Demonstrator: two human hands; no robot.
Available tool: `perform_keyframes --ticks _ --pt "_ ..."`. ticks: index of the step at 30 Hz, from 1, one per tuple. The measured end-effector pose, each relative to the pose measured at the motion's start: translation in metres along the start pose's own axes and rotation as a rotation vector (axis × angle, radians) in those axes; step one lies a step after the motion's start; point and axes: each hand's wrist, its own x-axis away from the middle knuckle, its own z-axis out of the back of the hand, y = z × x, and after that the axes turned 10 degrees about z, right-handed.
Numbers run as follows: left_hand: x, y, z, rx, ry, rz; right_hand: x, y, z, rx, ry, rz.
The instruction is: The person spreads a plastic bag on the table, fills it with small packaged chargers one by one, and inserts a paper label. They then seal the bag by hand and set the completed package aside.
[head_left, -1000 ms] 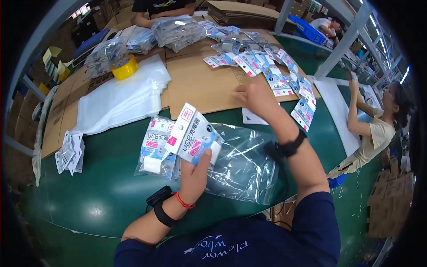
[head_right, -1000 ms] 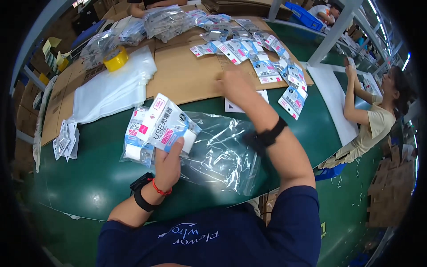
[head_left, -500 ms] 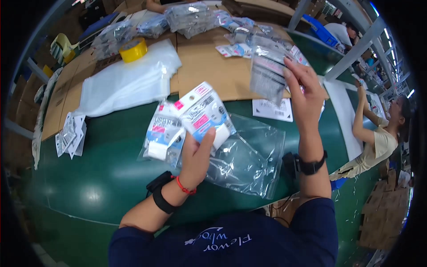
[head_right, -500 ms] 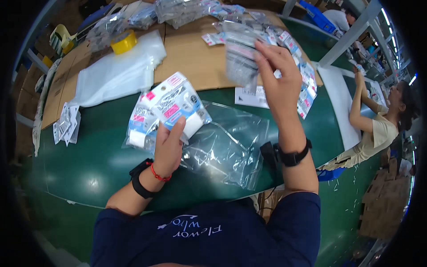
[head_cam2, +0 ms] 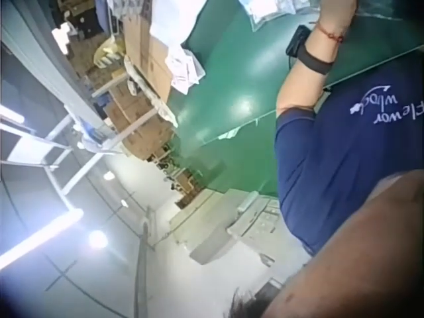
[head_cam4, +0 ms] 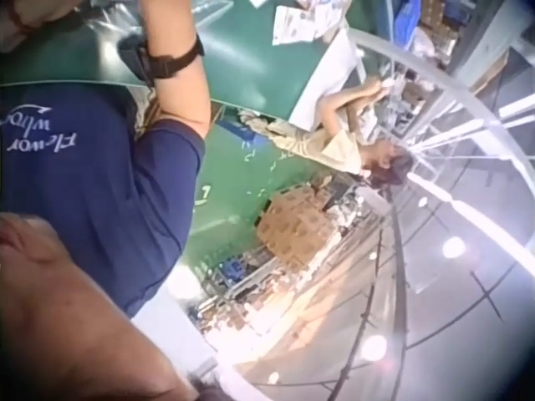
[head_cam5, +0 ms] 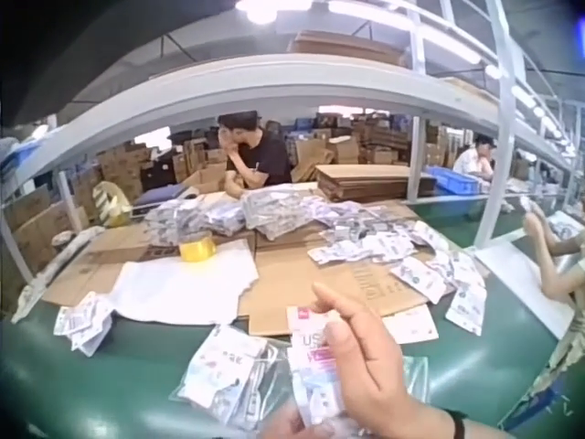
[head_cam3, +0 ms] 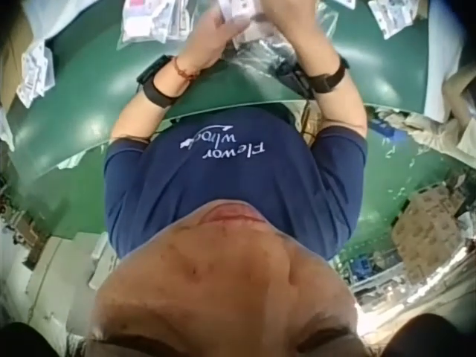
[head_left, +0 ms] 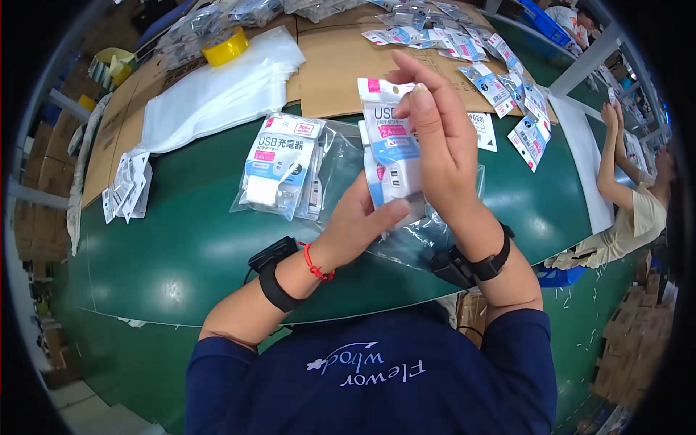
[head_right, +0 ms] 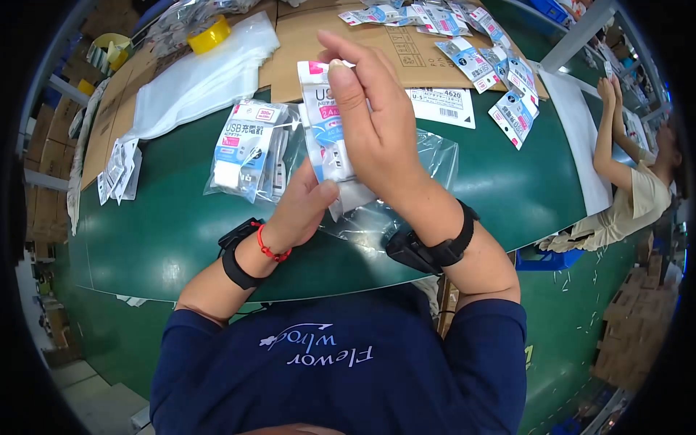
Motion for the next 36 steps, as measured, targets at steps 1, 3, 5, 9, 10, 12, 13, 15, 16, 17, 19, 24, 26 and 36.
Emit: perform_keyframes --ticks 1,3,5,9,10,12,13,15,16,17,19,24,26,36 --pt "0.001 0.000 0.003 -0.137 0.016 -0.020 0.001 -0.003 -0.002 -0.121 0.008 -0.086" --pt "0.000 0.003 0.004 -0.142 0.038 0.008 0.008 -0.001 -0.007 -0.189 0.020 -0.042" --pt "-0.001 0.006 0.004 -0.152 0.079 0.068 0.015 0.003 -0.009 -0.323 0.044 0.046" --pt "-0.001 0.011 -0.001 -0.035 0.041 0.055 0.011 0.009 0.011 0.039 0.317 0.222" --pt "0.000 0.013 -0.001 -0.038 0.024 0.056 0.012 0.008 0.018 0.054 0.323 0.229" --pt "0.005 0.017 0.003 -0.038 -0.006 0.017 0.015 0.000 0.033 -0.188 0.154 -0.253" --pt "0.005 0.019 0.004 -0.039 -0.023 -0.003 0.017 -0.004 0.039 -0.309 0.070 -0.492" --pt "0.002 0.017 0.004 -0.153 0.009 -0.083 0.029 -0.006 0.047 -0.367 -0.057 -0.604" --pt "0.000 0.016 0.004 -0.264 0.066 -0.167 0.034 -0.008 0.051 -0.444 -0.198 -0.724" --pt "-0.001 0.015 0.003 -0.372 0.127 -0.250 0.035 -0.015 0.053 -0.433 -0.186 -0.720" --pt "-0.002 0.017 0.001 -0.232 0.118 -0.168 0.032 -0.033 0.051 -0.181 -0.146 -0.436" --pt "0.016 0.055 -0.007 0.457 -0.078 0.176 0.041 -0.017 0.050 0.327 -0.394 0.401" --pt "0.017 0.054 -0.004 0.666 -0.186 0.270 0.055 -0.020 0.040 0.303 -0.558 0.462" --pt "0.014 0.049 0.015 0.269 0.119 -0.058 -0.021 0.088 0.095 0.463 -0.001 -0.053"
